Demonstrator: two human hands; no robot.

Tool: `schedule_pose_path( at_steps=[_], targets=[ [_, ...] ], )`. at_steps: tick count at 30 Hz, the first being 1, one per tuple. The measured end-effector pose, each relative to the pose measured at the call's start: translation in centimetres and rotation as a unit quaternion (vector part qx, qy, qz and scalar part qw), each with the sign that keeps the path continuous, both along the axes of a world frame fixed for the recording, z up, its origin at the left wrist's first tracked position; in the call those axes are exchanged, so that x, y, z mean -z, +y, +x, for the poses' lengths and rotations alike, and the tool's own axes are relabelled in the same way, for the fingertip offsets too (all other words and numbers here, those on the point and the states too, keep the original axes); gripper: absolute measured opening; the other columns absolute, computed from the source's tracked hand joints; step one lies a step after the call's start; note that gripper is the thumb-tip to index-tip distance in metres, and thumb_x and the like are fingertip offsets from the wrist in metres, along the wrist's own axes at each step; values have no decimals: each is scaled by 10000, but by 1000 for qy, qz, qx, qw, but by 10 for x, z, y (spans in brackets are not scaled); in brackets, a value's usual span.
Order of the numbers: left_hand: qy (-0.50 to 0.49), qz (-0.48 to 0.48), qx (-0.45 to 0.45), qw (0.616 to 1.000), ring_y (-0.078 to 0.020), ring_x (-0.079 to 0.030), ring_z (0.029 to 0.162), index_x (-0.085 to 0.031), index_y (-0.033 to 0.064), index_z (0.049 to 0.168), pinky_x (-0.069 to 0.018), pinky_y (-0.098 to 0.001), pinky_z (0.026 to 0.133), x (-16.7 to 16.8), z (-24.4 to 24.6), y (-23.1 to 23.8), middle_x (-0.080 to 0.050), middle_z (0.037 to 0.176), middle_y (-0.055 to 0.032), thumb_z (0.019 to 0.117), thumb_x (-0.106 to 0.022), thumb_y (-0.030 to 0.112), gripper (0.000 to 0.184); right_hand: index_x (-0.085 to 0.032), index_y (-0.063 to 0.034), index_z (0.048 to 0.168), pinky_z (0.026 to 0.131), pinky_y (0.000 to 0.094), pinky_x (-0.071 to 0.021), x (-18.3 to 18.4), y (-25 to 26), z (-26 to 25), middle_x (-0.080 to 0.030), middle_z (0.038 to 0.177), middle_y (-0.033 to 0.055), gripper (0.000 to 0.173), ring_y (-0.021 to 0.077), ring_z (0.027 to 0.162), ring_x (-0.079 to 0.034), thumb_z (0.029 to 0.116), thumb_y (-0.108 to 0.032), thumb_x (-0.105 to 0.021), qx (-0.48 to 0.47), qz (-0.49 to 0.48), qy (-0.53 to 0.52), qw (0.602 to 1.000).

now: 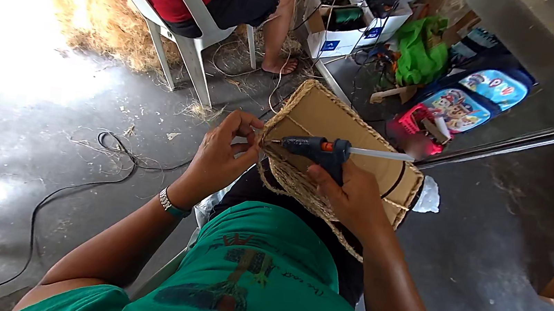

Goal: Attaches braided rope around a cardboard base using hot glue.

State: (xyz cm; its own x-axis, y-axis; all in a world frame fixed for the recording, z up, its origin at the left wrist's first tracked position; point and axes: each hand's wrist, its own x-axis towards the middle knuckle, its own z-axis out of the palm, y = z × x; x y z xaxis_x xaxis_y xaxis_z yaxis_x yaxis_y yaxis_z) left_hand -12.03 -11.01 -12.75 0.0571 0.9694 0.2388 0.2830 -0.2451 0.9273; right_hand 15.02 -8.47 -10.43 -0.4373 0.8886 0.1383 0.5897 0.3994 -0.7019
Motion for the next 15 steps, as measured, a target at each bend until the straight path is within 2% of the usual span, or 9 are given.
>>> schedule_pose_path(
  at_steps=[6,10,15],
  targets=[
    [29,15,-5,999,-128,-693,977,-580,50,1265,-626,-315,835,0,1,0,-665,1101,-56,932,-644,56,339,-649,-127,1072,521,230,-514,5,6,6,-632,699,-57,450,31,572,-593,1026,-560,-535,5,-26,31,999],
    [76,55,-4,996,-112,-679,982,-616,42,1250,-618,-304,847,2,1,2,-654,1153,-62,927,-638,67,324,-660,-129,1000,474,181,-462,1,12,13,-644,698,-60,351,22,530,-553,1037,-466,-566,42,-154,134,978],
    [127,95,-7,987,-112,-675,966,-645,31,1256,-619,-296,849,6,3,4,-647,1112,-79,916,-639,55,341,-643,-117,1001,453,172,-433,-1,15,15,-641,700,-32,314,37,503,-525,1046,-420,-570,63,-208,195,957]
  ],
)
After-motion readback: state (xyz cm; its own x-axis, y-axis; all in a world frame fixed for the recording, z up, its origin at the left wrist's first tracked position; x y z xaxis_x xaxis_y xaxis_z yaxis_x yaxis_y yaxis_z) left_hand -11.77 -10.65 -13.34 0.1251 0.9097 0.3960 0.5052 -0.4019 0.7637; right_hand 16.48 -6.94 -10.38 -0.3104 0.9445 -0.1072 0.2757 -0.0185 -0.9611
